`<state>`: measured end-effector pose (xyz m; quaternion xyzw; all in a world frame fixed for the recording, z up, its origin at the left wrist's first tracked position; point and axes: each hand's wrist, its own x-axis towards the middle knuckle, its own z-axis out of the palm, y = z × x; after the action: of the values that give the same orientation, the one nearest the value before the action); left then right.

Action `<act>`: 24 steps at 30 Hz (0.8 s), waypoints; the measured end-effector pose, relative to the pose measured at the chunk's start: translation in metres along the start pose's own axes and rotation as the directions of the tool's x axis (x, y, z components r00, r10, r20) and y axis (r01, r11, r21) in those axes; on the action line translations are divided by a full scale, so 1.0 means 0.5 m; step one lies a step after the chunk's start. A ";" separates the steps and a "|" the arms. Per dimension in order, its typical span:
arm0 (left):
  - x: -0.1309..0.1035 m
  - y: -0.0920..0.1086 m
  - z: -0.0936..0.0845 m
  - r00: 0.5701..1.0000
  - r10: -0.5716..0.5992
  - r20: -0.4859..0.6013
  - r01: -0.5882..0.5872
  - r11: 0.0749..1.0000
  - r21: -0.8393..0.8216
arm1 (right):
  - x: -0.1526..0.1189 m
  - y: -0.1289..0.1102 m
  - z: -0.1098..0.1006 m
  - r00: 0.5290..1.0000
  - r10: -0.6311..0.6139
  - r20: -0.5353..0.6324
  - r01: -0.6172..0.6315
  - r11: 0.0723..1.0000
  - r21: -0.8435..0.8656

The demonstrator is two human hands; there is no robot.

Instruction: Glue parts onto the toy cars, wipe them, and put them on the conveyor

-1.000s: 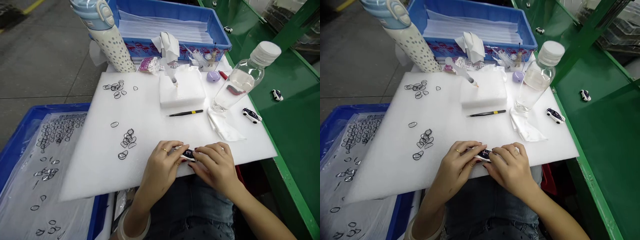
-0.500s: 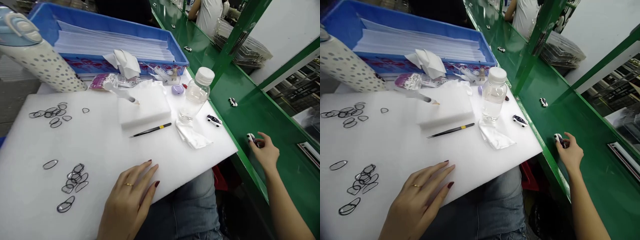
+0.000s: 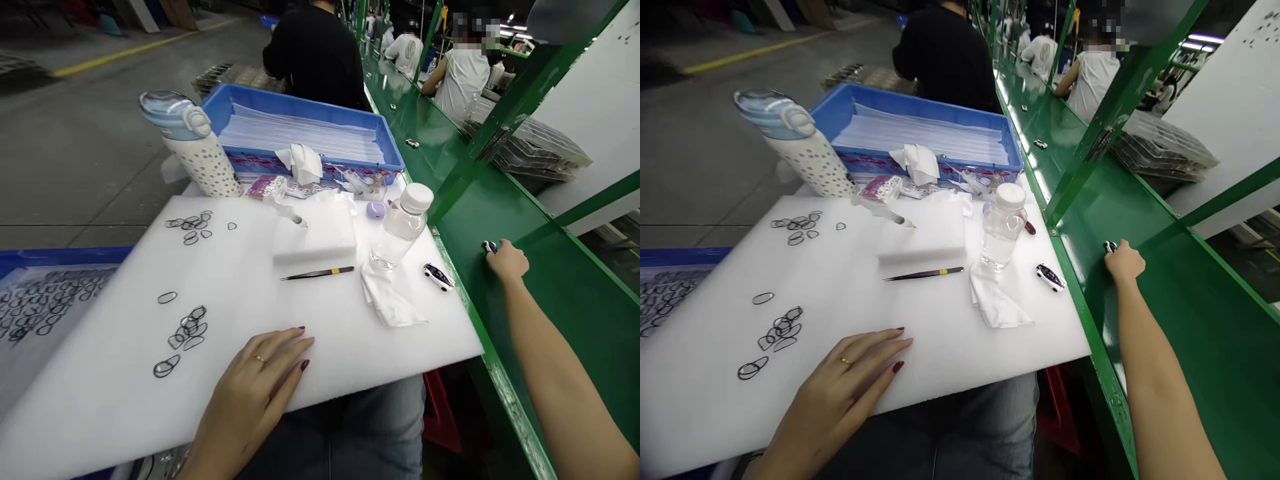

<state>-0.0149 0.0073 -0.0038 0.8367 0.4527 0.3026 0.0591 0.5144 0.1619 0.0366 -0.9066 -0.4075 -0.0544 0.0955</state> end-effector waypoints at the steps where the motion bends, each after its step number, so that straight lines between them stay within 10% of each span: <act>1: 0.000 0.001 0.001 1.000 -0.001 -0.005 0.001 1.000 0.004 | -0.010 0.005 -0.004 1.000 0.007 -0.010 -0.007 1.000 0.010; 5: -0.001 0.007 0.003 1.000 -0.015 -0.001 0.015 1.000 0.001 | -0.150 0.037 -0.039 0.998 -0.012 -0.063 0.017 0.996 0.083; 8: 0.002 0.010 0.002 0.999 -0.046 0.029 0.047 0.998 -0.030 | -0.336 -0.002 -0.069 0.904 -0.343 -0.254 0.403 0.883 0.243; 11: 0.008 0.007 -0.006 0.996 -0.078 0.046 0.082 0.993 -0.088 | -0.510 -0.129 -0.085 0.450 -0.839 -0.306 0.852 0.301 0.428; 15: -0.005 0.002 -0.010 1.000 -0.013 0.025 0.016 0.989 -0.144 | -0.591 -0.321 -0.084 -0.006 -0.978 -0.207 0.795 -0.131 0.593; 17: -0.023 0.010 -0.001 0.997 -0.024 -0.071 0.017 0.996 -0.093 | -0.564 -0.395 -0.085 0.045 -0.980 -0.196 0.738 -0.100 0.667; 21: -0.042 0.039 0.016 0.964 -0.156 -0.217 0.159 0.987 -0.001 | -0.473 -0.528 -0.086 0.487 -0.865 -0.117 0.706 0.312 0.636; 24: -0.031 0.034 -0.004 0.989 -0.149 -0.018 0.146 0.983 -0.107 | -0.434 -0.596 -0.088 0.486 -0.872 0.054 0.709 0.430 0.560</act>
<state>-0.0100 -0.0154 -0.0027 0.7925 0.4976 0.3316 0.1196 0.1466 0.1878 0.0794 -0.5427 -0.7994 0.1618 0.2006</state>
